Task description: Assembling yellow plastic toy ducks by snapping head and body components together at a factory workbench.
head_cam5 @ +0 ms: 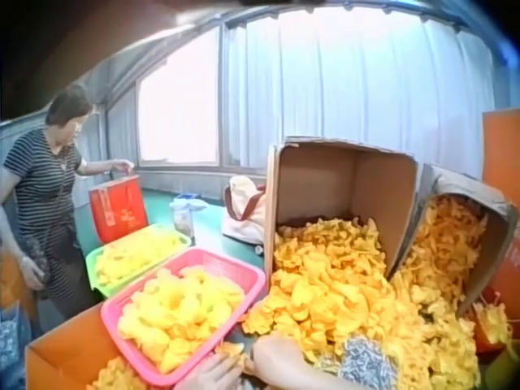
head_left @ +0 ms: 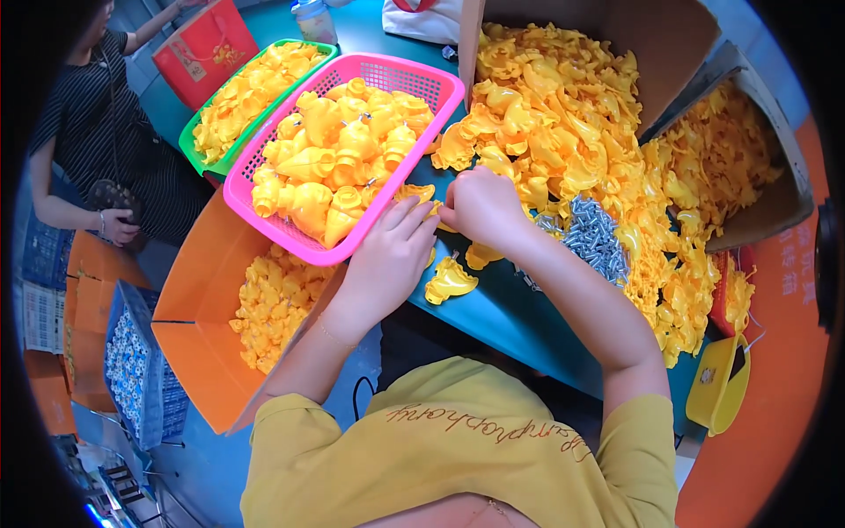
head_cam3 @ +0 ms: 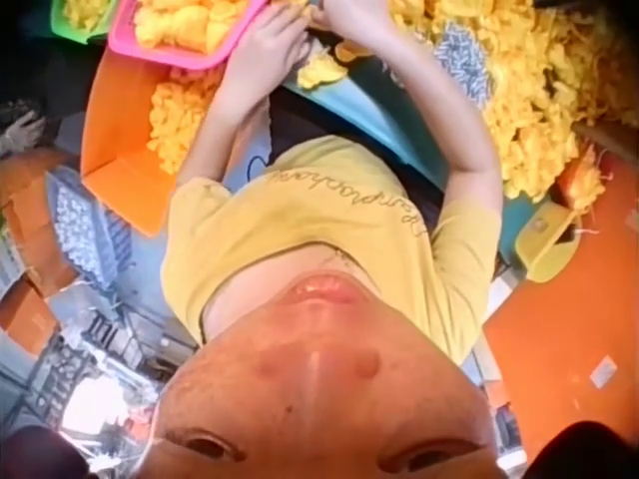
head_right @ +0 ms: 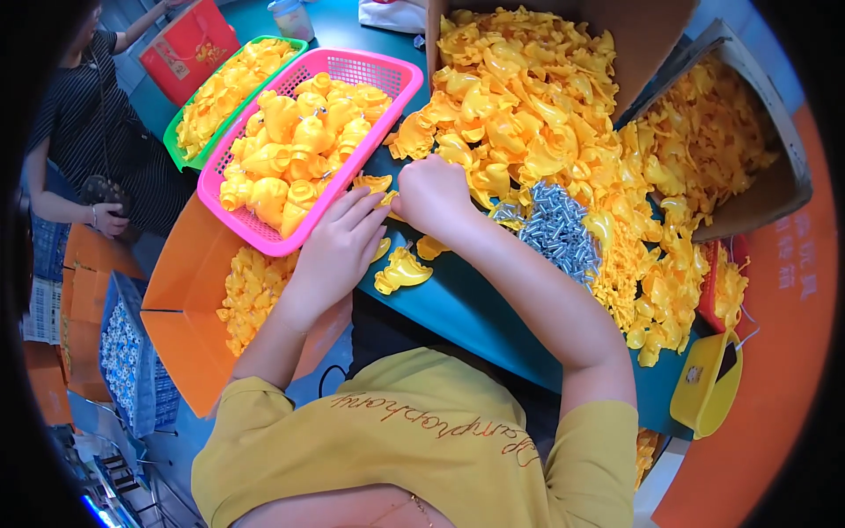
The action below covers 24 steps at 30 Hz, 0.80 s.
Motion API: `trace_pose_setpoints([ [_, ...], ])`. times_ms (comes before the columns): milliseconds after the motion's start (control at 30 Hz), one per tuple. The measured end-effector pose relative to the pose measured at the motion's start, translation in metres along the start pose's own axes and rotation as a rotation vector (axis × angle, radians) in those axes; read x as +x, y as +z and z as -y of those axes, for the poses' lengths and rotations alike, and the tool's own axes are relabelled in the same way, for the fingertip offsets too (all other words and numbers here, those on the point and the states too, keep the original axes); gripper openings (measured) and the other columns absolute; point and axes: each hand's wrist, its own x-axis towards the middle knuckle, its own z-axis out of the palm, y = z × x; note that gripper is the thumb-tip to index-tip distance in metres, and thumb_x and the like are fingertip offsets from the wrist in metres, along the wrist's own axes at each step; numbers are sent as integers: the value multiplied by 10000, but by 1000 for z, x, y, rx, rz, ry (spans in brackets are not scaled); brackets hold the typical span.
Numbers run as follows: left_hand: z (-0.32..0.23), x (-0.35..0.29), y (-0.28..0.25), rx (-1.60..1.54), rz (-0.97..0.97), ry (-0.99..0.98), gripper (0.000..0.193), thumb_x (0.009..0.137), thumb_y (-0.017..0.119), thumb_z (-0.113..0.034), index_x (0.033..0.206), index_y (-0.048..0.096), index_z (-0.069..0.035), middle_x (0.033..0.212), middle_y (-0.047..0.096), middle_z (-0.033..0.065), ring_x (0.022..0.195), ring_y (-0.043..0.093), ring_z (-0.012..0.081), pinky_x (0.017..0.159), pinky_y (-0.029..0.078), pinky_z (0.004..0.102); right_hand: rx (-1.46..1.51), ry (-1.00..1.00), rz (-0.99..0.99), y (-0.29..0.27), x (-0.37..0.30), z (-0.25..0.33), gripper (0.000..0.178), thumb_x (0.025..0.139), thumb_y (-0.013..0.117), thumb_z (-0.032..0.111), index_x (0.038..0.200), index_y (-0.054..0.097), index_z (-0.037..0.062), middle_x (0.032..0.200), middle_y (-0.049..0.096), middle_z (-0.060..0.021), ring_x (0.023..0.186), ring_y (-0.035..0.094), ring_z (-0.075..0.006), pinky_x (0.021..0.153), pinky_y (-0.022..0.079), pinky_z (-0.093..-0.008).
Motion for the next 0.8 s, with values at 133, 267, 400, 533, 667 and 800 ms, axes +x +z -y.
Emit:
trace_pose_setpoints([
  [133, 3, 4, 8, 9, 4, 17, 278, 872, 674, -27, 1148, 690, -1, 1205, 681, 147, 1256, 589, 353, 1056, 491, 425, 13, 54, 32, -2, 1, 2, 219, 820, 744, 327, 814, 791, 113, 805, 735, -95, 844, 717, -293, 750, 561, -440],
  [267, 4, 4, 10, -26, -43, -29, 258, 841, 682, -11, 1098, 693, -16, 1100, 698, 116, 1109, 650, 317, 938, 544, 400, 3, 44, 10, 2, -1, 3, 214, 821, 743, 321, 831, 789, 112, 802, 736, -99, 837, 720, -290, 732, 553, -445],
  [400, 1, 3, 8, -64, 4, -8, 226, 836, 700, -39, 1062, 712, -40, 1015, 707, 84, 970, 681, 277, 811, 573, 384, 19, 45, 27, 0, -3, 5, 187, 821, 736, 299, 831, 787, 119, 790, 731, -105, 838, 720, -289, 730, 541, -454],
  [533, 0, 0, 7, -52, 32, -33, 212, 836, 710, -58, 1046, 727, -52, 1005, 710, 85, 966, 685, 277, 805, 573, 383, -11, 24, 49, -6, -5, 10, 158, 815, 730, 276, 815, 783, 128, 766, 721, -98, 814, 714, -299, 737, 512, -477],
  [667, 0, -1, 6, -82, 98, -28, 229, 817, 649, -34, 1041, 696, -33, 954, 680, 90, 950, 667, 274, 790, 568, 365, -126, 15, -8, -1, -5, 17, 144, 801, 736, 266, 807, 783, 130, 751, 716, -86, 790, 705, -307, 737, 492, -478],
  [800, 3, -1, 6, -95, 115, -34, 197, 819, 648, -40, 1005, 714, -41, 920, 683, 91, 935, 673, 279, 785, 566, 367, -167, -69, -106, 5, 0, 10, 94, 793, 735, 205, 835, 784, 137, 750, 717, -72, 780, 704, -300, 714, 495, -469],
])
